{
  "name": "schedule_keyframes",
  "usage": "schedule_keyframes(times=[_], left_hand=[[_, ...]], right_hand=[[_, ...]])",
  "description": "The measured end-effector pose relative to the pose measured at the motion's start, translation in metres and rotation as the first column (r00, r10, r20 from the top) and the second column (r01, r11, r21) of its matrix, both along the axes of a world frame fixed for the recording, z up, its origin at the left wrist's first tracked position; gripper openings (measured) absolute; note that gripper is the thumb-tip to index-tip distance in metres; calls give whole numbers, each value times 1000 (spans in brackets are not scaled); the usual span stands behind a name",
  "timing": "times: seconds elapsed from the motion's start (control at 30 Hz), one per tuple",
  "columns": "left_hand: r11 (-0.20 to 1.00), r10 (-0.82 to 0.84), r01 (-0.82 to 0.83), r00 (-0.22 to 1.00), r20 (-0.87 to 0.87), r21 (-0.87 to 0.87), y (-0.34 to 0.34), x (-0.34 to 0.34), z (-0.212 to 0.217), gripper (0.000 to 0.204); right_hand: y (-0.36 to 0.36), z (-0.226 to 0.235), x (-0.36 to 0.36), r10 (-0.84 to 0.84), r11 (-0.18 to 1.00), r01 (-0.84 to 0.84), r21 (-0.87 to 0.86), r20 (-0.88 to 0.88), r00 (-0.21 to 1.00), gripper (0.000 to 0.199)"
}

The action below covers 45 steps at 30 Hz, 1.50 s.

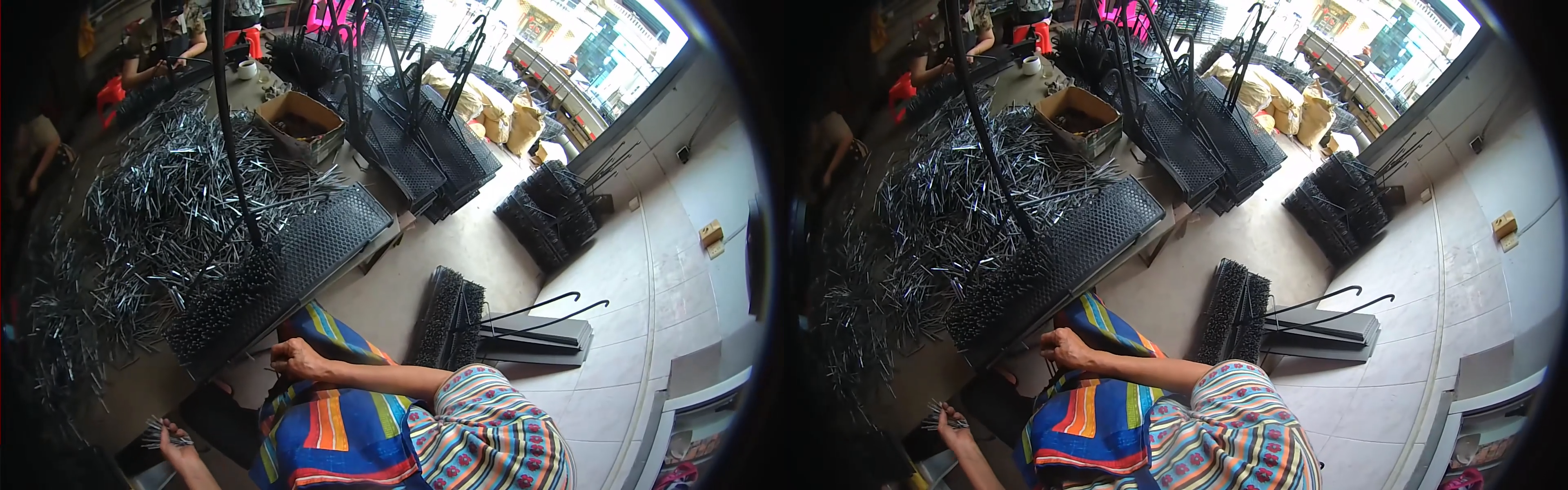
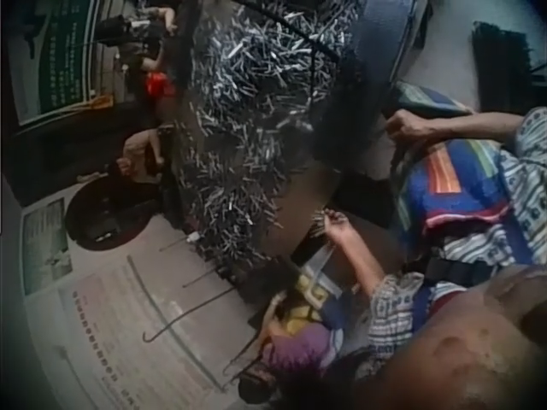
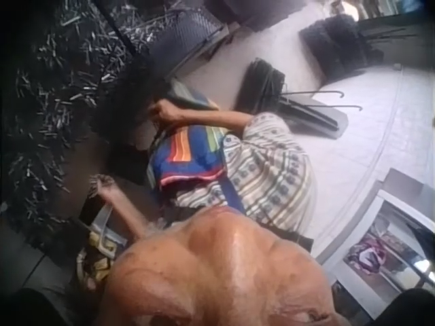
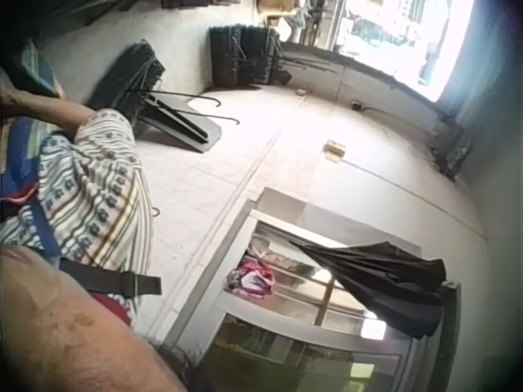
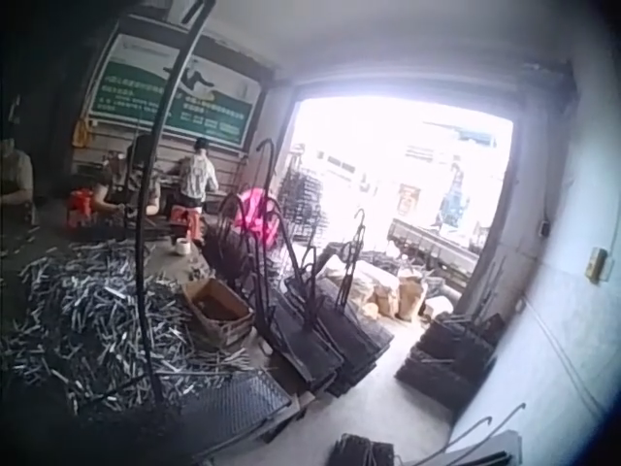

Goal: Manually inserting thin metal pins into a perforated base to assemble industrial-style brushes.

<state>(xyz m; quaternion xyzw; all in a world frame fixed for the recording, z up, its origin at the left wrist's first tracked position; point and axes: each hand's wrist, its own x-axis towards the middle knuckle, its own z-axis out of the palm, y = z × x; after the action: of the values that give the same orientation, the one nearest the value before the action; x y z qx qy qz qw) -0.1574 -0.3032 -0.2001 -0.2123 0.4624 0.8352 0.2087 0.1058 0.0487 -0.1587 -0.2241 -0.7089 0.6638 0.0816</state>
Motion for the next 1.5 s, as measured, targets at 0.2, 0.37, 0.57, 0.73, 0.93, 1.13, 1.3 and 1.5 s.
schedule_keyframes(times=[0.2,0.37,0.57,0.73,0.93,1.13,1.3,1.5], left_hand=[[972,-169,152,982,83,178,56,45,6,16],[964,-157,140,986,58,227,40,34,1,18],[984,-92,79,993,76,158,28,25,4,21],[980,-110,99,992,56,172,35,31,-1,21],[977,-131,120,990,49,178,40,34,1,22],[977,-136,123,989,64,172,45,33,7,21],[989,-79,70,994,70,132,29,16,-8,20],[996,85,-86,996,37,37,-53,-48,-73,18]], right_hand=[[-1,-6,2,-15,994,18,105,-28,999,8],[-1,1,3,-4,999,3,35,35,999,18],[-2,6,1,-1,999,0,39,17,1000,17],[-3,-4,-2,29,995,-28,98,-13,999,13],[-3,0,-1,61,987,-65,145,31,998,10],[-2,-4,-2,56,981,-57,187,10,998,11],[-2,-6,0,56,981,-58,185,17,998,12],[-4,-10,0,14,988,-9,153,-36,999,15]])
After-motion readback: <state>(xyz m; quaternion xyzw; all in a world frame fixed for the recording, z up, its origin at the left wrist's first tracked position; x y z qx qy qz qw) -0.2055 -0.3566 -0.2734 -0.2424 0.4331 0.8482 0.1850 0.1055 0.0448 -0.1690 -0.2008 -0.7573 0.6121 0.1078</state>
